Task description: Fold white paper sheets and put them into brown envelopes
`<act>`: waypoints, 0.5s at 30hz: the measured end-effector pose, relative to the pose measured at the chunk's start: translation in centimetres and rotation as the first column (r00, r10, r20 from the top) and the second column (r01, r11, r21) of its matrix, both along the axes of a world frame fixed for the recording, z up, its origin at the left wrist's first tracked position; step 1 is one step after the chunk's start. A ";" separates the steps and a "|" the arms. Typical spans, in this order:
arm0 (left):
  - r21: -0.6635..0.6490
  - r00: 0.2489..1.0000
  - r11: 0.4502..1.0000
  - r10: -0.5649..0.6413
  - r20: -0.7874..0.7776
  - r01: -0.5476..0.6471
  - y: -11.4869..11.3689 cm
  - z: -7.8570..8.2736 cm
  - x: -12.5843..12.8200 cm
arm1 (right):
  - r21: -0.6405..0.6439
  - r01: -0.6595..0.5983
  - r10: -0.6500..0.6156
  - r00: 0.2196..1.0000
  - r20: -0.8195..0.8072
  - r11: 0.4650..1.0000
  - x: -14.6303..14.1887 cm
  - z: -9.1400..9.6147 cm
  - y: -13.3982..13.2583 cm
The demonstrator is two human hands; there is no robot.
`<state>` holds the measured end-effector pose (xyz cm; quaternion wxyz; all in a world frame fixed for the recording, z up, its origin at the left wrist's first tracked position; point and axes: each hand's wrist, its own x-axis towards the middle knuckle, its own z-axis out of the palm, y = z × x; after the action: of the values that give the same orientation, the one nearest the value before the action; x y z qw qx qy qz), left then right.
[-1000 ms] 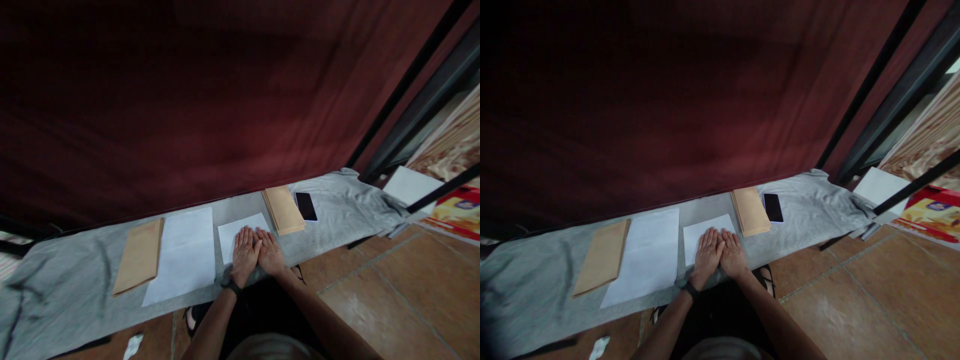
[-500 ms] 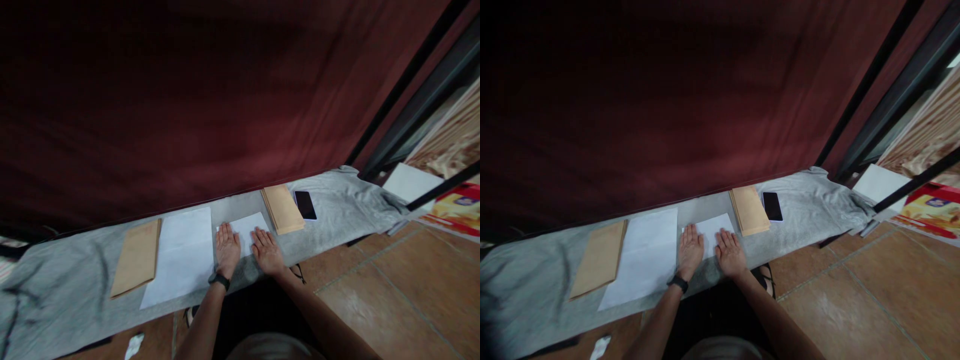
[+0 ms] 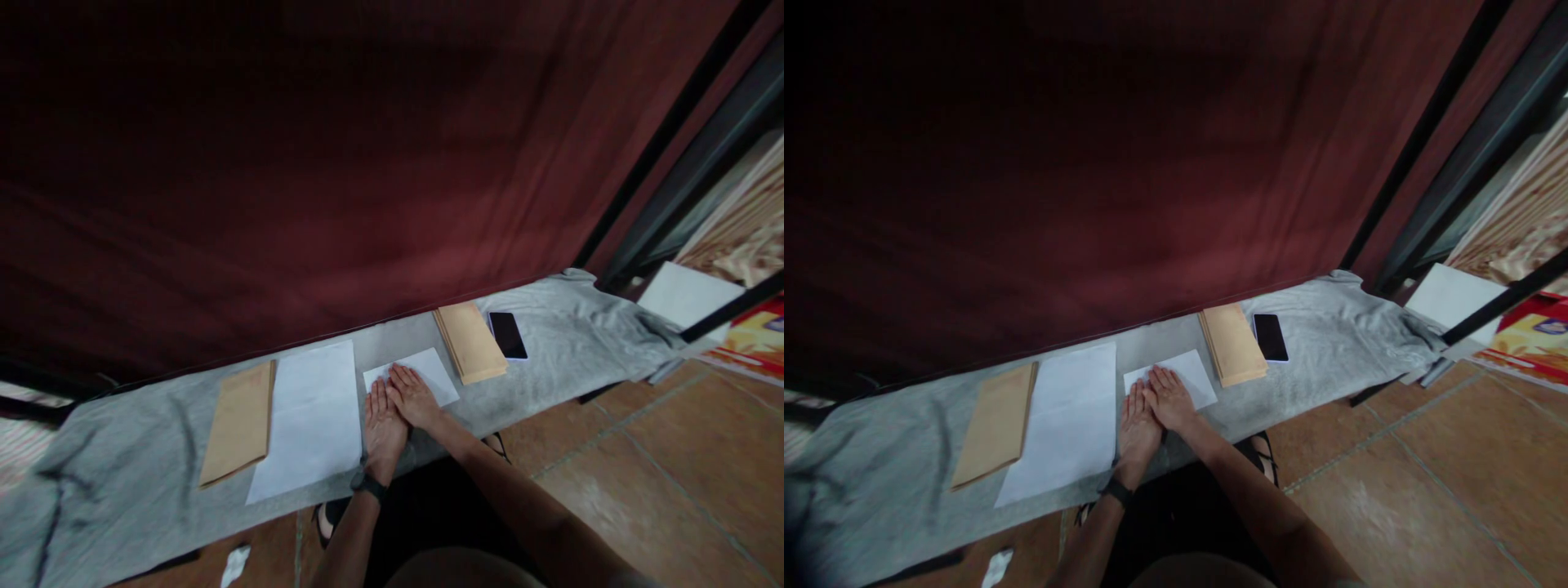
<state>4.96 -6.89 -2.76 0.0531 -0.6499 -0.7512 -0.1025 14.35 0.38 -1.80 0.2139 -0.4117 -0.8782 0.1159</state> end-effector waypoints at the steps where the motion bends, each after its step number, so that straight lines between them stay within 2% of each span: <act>1: 0.007 1.000 1.000 -0.002 -0.010 0.002 0.0 0.0 0.0 | 0.004 0.016 -0.016 1.000 0.012 1.000 -0.1 -0.3 0.2; 8: 0.058 1.000 0.998 0.024 -0.005 -0.023 0.0 0.2 0.4 | 0.119 0.138 -0.147 0.987 0.071 0.983 2.3 -2.0 1.7; 15: 0.092 0.998 0.995 0.037 0.051 -0.042 0.0 -0.1 0.4 | 0.196 0.336 -0.354 0.933 0.065 0.921 3.9 -2.9 1.5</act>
<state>5.35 -6.86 -2.83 0.0666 -0.6290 -0.7594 -0.1522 18.28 1.92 -4.69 0.2239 -0.5440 -0.8083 -0.0249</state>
